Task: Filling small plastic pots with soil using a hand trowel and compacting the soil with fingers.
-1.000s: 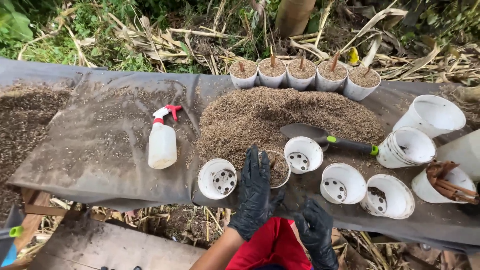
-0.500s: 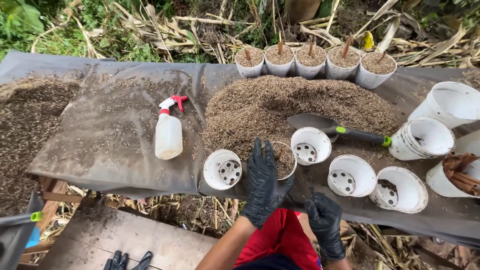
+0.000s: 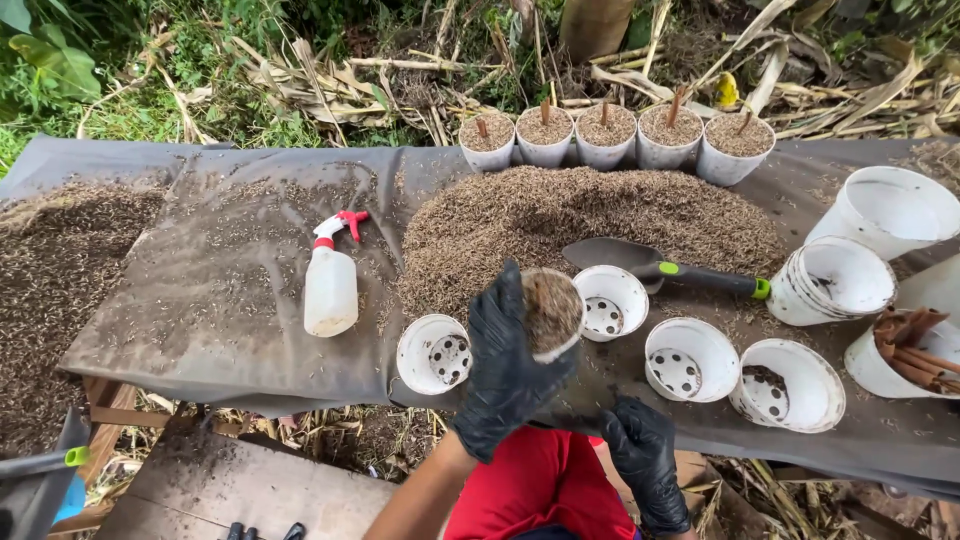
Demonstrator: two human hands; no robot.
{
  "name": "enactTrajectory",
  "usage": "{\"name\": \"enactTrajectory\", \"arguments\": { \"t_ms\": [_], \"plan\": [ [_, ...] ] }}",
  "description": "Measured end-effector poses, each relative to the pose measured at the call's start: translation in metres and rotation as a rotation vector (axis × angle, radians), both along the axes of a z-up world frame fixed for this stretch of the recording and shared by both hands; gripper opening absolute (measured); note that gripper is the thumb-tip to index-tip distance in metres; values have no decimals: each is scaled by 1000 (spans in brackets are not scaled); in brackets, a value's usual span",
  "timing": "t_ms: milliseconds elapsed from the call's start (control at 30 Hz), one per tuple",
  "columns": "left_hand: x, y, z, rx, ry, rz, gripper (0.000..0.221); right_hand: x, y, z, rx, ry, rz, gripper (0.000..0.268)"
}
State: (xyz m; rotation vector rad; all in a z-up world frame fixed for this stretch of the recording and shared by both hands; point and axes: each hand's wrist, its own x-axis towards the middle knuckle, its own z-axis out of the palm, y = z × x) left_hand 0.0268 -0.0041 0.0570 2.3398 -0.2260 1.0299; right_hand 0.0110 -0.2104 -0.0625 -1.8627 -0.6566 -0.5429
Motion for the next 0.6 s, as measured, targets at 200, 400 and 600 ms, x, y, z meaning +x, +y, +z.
{"name": "enactTrajectory", "arguments": {
  "t_ms": [200, 400, 600],
  "plan": [
    [67, 43, 49, 6, 186, 73, 118, 1, -5, -14, -29, 49, -12, 38],
    [184, 92, 39, 27, 110, -134, 130, 0, -5, -21, -55, -46, -82, 36],
    [282, 115, 51, -51, 265, -105, 120, 7, 9, 9, 14, -81, -88, 46]
  ]
}}
